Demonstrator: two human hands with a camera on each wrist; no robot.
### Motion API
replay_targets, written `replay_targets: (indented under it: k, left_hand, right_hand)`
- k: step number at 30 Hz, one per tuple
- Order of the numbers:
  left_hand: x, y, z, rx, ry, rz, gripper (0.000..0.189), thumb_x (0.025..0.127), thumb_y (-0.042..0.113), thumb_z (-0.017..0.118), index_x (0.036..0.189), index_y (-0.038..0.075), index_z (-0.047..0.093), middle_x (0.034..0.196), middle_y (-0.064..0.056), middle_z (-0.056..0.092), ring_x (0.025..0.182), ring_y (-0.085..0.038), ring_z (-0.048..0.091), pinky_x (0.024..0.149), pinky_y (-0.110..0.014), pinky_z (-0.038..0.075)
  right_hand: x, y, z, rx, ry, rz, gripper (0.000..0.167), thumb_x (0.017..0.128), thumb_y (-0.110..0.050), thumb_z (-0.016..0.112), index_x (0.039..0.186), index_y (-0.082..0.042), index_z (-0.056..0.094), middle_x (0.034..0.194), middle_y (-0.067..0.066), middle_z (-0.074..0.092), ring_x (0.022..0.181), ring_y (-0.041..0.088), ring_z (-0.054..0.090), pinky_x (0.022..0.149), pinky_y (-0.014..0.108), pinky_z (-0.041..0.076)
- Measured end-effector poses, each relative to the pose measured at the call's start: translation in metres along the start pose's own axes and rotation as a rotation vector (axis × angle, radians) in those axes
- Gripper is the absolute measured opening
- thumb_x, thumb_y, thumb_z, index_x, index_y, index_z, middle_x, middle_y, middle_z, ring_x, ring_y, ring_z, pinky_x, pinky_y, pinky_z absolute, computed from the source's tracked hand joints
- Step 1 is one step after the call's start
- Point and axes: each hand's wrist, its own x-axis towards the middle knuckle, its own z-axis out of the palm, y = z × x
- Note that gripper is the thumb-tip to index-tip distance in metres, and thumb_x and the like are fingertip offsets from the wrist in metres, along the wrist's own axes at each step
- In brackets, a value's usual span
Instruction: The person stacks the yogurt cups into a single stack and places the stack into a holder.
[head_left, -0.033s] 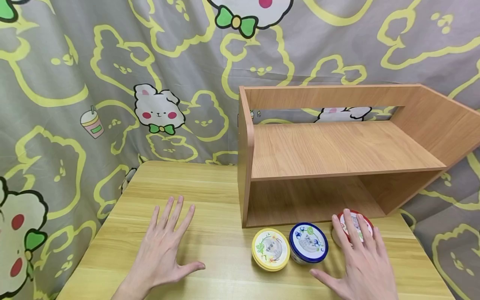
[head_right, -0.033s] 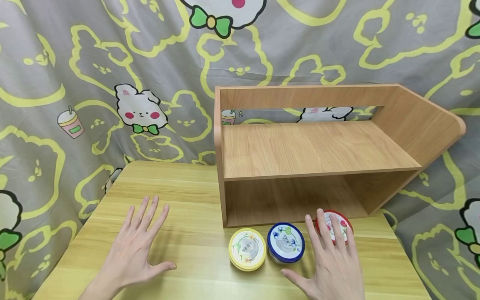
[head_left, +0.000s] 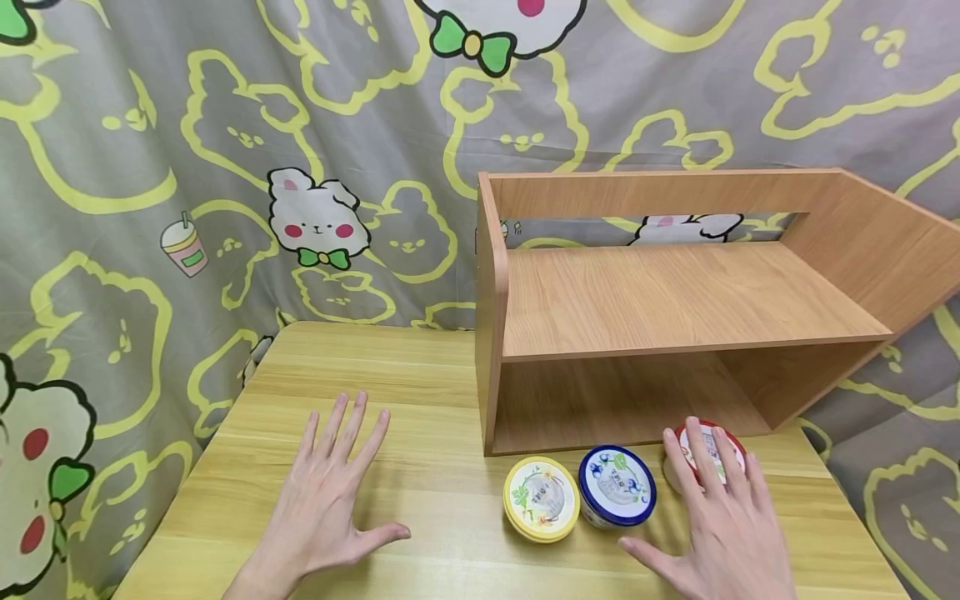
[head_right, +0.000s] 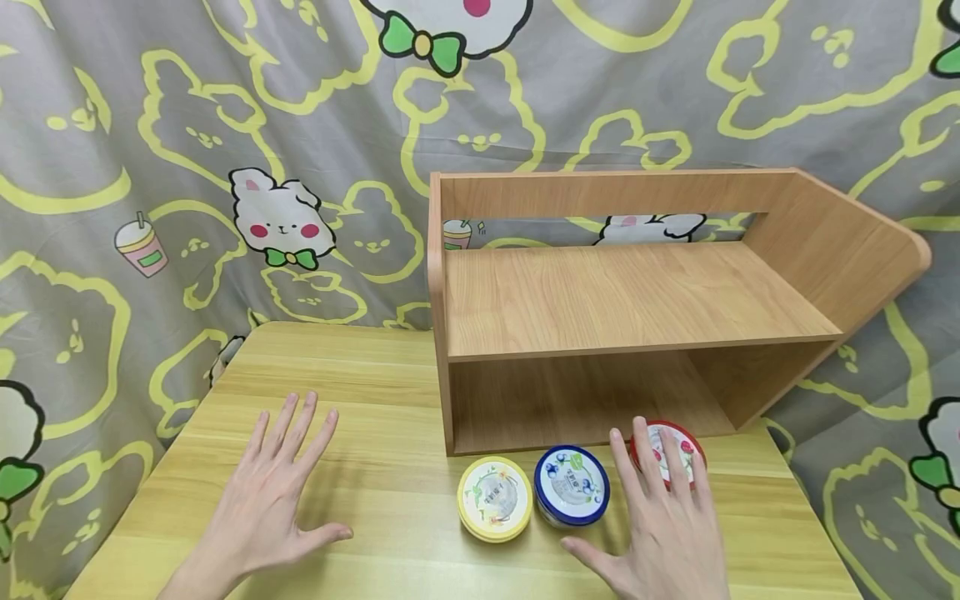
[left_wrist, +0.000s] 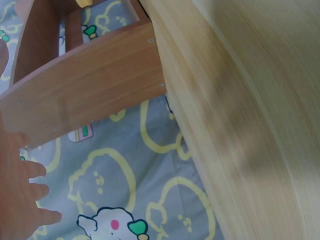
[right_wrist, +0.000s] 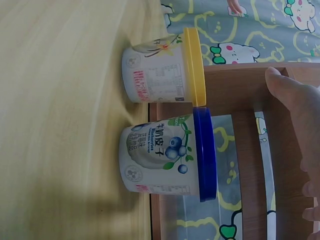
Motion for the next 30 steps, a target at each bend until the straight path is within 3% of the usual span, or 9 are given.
replay_targets:
  k: [4, 11, 19, 24, 27, 30]
  left_hand:
    - [0.000, 0.000, 0.000, 0.002, 0.001, 0.002, 0.123, 0.082, 0.101, 0.023, 0.164, 0.011, 0.036, 0.173, -0.024, 0.027, 0.168, -0.032, 0.005, 0.138, -0.049, -0.008]
    - [-0.002, -0.001, 0.001, -0.008, -0.002, 0.000, 0.123, 0.081, 0.102, 0.031, 0.164, 0.011, 0.036, 0.173, -0.023, 0.026, 0.168, -0.031, 0.004, 0.138, -0.049, -0.009]
    - [-0.001, 0.001, 0.004, -0.007, 0.014, 0.024, 0.122, 0.083, 0.100, 0.027, 0.164, 0.009, 0.035, 0.172, -0.025, 0.029, 0.167, -0.033, 0.008, 0.139, -0.046, -0.007]
    - [0.002, 0.005, 0.011, -0.059, -0.017, 0.030, 0.124, 0.082, 0.100, 0.036, 0.165, 0.008, 0.031, 0.172, -0.024, 0.029, 0.168, -0.027, 0.002, 0.139, -0.038, -0.008]
    - [0.005, 0.008, 0.017, -0.102, -0.039, 0.037, 0.125, 0.081, 0.098, 0.044, 0.166, 0.008, 0.029, 0.174, -0.022, 0.027, 0.168, -0.024, 0.000, 0.139, -0.034, -0.006]
    - [0.008, 0.010, 0.023, -0.176, -0.052, 0.056, 0.126, 0.079, 0.093, 0.058, 0.166, 0.006, 0.028, 0.174, -0.021, 0.026, 0.168, -0.027, 0.008, 0.139, -0.029, -0.002]
  right_hand:
    - [-0.001, 0.000, 0.000, -0.001, -0.010, 0.012, 0.133, 0.069, -0.105, 0.047, 0.162, -0.011, 0.038, 0.172, 0.018, 0.031, 0.151, 0.044, 0.030, 0.139, 0.043, -0.009]
    - [-0.001, 0.000, 0.001, 0.003, 0.003, 0.018, 0.132, 0.071, -0.107, 0.038, 0.162, -0.011, 0.038, 0.169, 0.019, 0.035, 0.149, 0.045, 0.032, 0.139, 0.042, -0.008]
    - [0.004, 0.004, 0.004, 0.033, 0.056, -0.026, 0.128, 0.075, -0.104, 0.038, 0.162, -0.010, 0.039, 0.173, 0.017, 0.031, 0.158, 0.040, 0.027, 0.139, 0.042, -0.004]
    - [0.008, 0.009, 0.009, 0.070, 0.052, -0.062, 0.126, 0.078, -0.101, 0.041, 0.163, -0.008, 0.037, 0.176, 0.014, 0.026, 0.168, 0.024, 0.009, 0.139, 0.035, -0.004]
    - [0.007, 0.011, 0.014, 0.121, 0.050, -0.079, 0.126, 0.078, -0.099, 0.046, 0.163, -0.007, 0.038, 0.175, 0.014, 0.027, 0.168, 0.018, 0.007, 0.138, 0.028, -0.002]
    - [0.005, 0.013, 0.020, 0.192, 0.037, -0.074, 0.125, 0.076, -0.095, 0.058, 0.163, -0.007, 0.038, 0.174, 0.014, 0.030, 0.167, 0.015, 0.010, 0.137, 0.022, 0.001]
